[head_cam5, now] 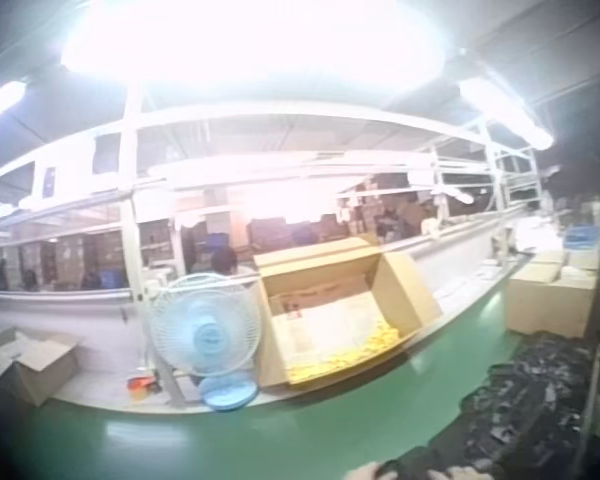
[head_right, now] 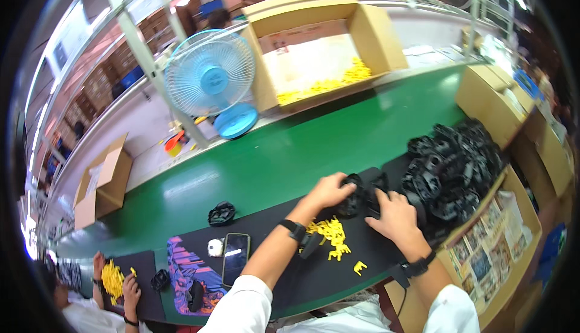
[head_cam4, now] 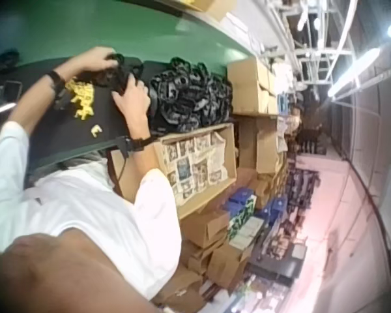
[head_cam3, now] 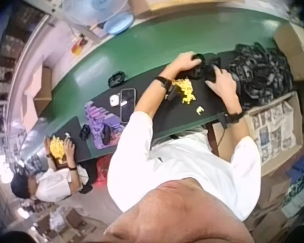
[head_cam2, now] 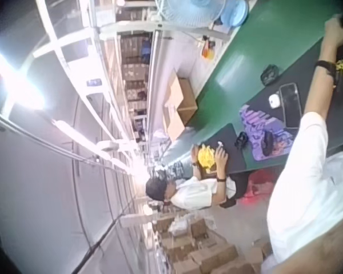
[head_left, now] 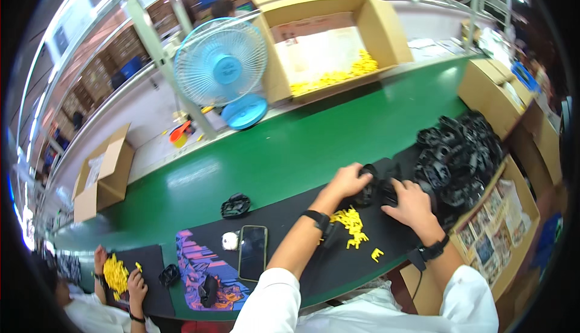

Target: The recorder is assembling and inspecting computer mouse components at an industrial workstation.

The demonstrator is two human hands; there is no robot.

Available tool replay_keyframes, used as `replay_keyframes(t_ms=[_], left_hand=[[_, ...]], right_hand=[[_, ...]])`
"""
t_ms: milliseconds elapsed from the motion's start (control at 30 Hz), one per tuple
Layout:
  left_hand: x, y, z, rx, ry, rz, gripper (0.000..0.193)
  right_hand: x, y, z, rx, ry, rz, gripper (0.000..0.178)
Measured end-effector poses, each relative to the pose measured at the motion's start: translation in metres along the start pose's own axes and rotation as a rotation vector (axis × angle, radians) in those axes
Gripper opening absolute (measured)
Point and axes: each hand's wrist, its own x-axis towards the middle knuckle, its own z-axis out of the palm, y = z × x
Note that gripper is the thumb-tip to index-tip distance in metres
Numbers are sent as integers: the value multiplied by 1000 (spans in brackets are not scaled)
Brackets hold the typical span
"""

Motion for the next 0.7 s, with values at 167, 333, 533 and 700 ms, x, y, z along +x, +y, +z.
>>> replay_keyframes(t_ms=[167,333,533,700], left_hand=[[-26,10,-36,130,11,36,59],[-103,-57,-155,474,20,184,65],[-178,-121,-220,681,-115,-461,95],[-184,-148,-225,319,159,-325,83]], right_hand=[[-2,18,1,18,38,32,61],[-1,21,6,23,84,-18,56],[2,6,-6,-45,-11,1,75],[3,1,-14,-81,-22,26,81]])
